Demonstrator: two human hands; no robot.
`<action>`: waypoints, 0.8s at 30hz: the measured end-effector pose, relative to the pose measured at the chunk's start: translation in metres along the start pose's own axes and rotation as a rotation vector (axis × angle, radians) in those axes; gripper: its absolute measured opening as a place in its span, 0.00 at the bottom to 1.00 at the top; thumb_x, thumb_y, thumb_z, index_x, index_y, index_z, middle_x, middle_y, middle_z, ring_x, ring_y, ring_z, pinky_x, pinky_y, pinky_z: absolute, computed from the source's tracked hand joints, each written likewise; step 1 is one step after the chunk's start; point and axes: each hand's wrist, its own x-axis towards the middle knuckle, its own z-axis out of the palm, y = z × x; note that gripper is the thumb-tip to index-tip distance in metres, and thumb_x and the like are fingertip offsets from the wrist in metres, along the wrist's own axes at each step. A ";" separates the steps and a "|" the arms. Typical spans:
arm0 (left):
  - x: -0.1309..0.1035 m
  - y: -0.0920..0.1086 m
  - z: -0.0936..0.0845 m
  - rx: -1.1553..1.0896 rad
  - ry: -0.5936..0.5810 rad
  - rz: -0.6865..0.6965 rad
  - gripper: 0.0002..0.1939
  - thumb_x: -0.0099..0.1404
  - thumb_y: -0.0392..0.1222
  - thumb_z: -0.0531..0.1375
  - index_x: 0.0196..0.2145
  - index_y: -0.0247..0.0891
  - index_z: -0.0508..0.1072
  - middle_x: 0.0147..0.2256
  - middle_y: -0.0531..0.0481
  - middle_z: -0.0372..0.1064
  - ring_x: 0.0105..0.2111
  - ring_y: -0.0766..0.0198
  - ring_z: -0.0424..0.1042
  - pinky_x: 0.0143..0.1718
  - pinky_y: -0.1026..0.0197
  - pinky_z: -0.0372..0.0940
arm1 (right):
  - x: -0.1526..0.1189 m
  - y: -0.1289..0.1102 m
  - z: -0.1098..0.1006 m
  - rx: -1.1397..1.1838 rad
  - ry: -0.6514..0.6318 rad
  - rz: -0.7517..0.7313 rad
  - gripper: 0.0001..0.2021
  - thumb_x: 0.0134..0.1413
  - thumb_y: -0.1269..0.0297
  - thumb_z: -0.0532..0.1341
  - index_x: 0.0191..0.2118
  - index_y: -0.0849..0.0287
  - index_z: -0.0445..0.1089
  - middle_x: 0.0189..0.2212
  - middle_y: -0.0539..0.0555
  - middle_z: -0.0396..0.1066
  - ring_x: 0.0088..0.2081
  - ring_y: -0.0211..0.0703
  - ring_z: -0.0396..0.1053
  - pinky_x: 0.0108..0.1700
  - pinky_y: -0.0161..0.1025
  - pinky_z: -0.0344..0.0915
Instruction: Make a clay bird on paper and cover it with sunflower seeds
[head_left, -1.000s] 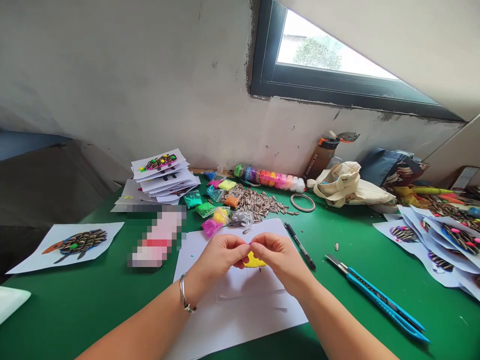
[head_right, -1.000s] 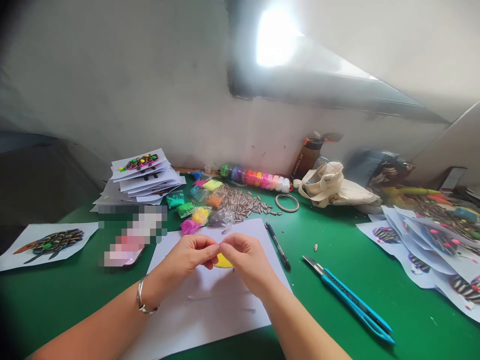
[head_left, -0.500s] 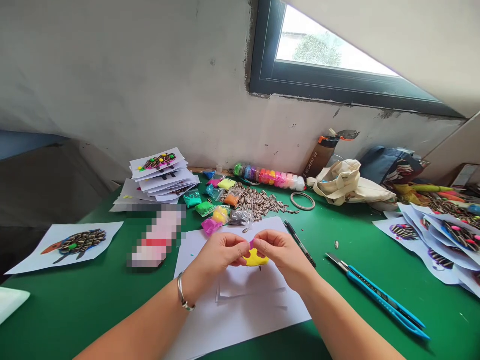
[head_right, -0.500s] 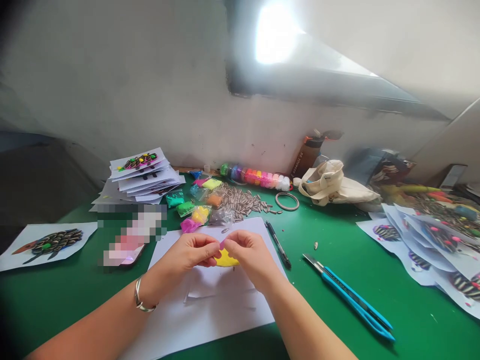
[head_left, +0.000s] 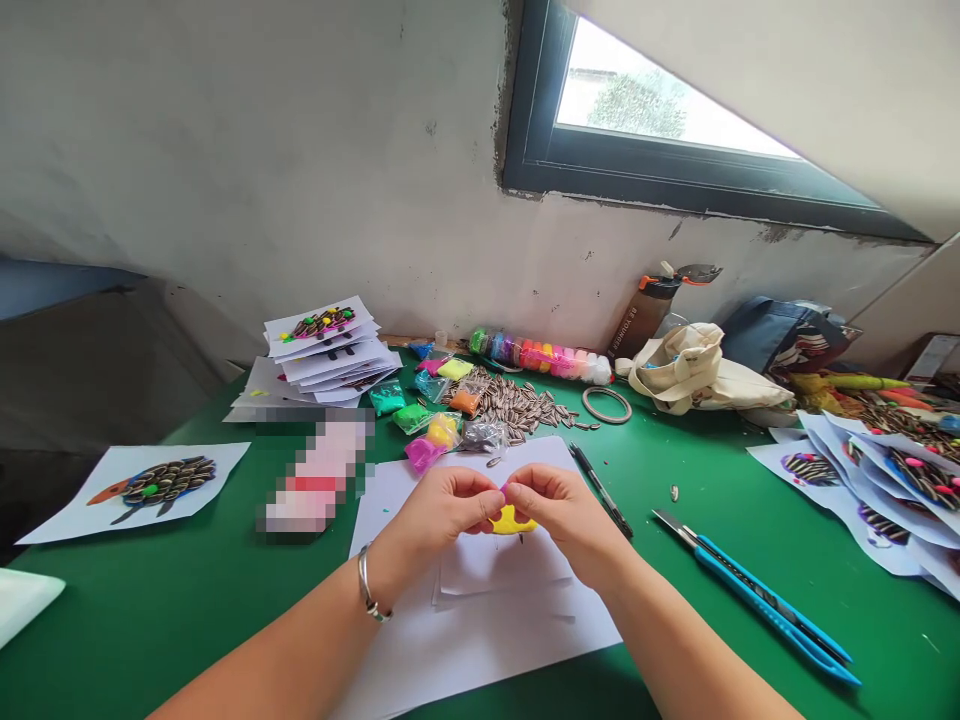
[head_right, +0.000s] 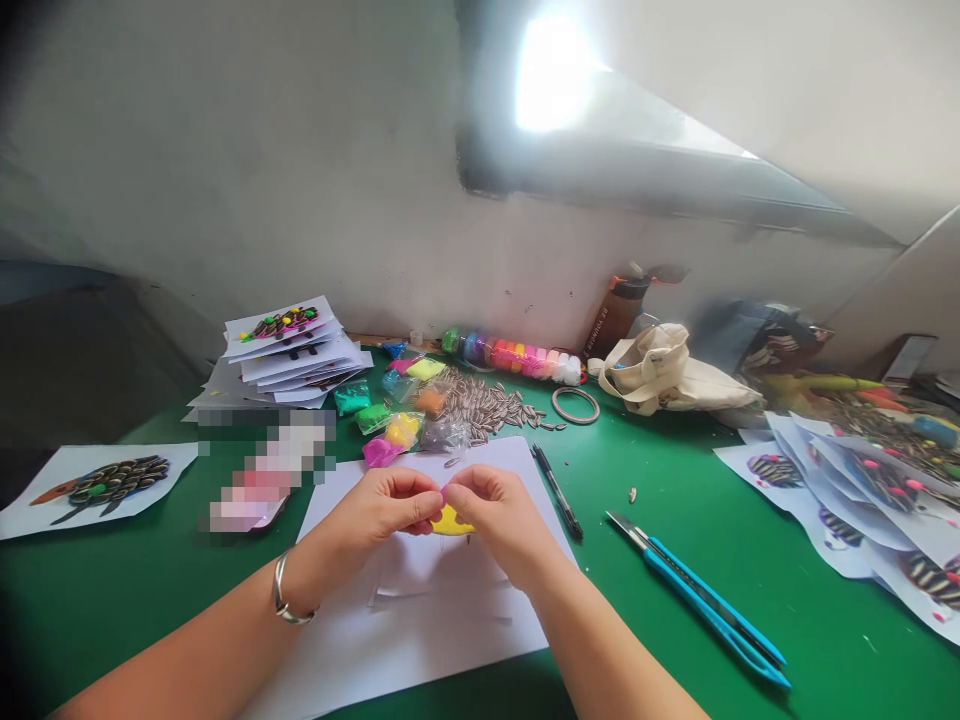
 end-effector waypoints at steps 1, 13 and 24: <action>0.001 -0.001 0.000 -0.010 0.002 0.000 0.14 0.54 0.49 0.66 0.28 0.34 0.77 0.25 0.50 0.72 0.26 0.66 0.68 0.30 0.64 0.63 | 0.000 0.000 0.000 0.006 0.000 0.007 0.12 0.50 0.56 0.65 0.29 0.61 0.71 0.25 0.50 0.67 0.29 0.37 0.62 0.32 0.35 0.58; 0.001 0.000 -0.001 -0.045 0.010 0.014 0.16 0.55 0.53 0.66 0.28 0.34 0.77 0.25 0.50 0.71 0.27 0.67 0.68 0.31 0.64 0.65 | -0.001 -0.001 0.004 0.022 0.039 0.036 0.14 0.46 0.55 0.68 0.31 0.61 0.71 0.26 0.51 0.69 0.29 0.38 0.63 0.31 0.35 0.58; -0.002 0.003 0.000 0.027 0.015 0.048 0.13 0.55 0.49 0.65 0.26 0.33 0.76 0.23 0.51 0.69 0.26 0.66 0.66 0.30 0.63 0.62 | -0.001 0.001 0.008 -0.015 0.042 0.024 0.12 0.46 0.57 0.67 0.27 0.62 0.70 0.24 0.50 0.68 0.28 0.37 0.63 0.31 0.35 0.58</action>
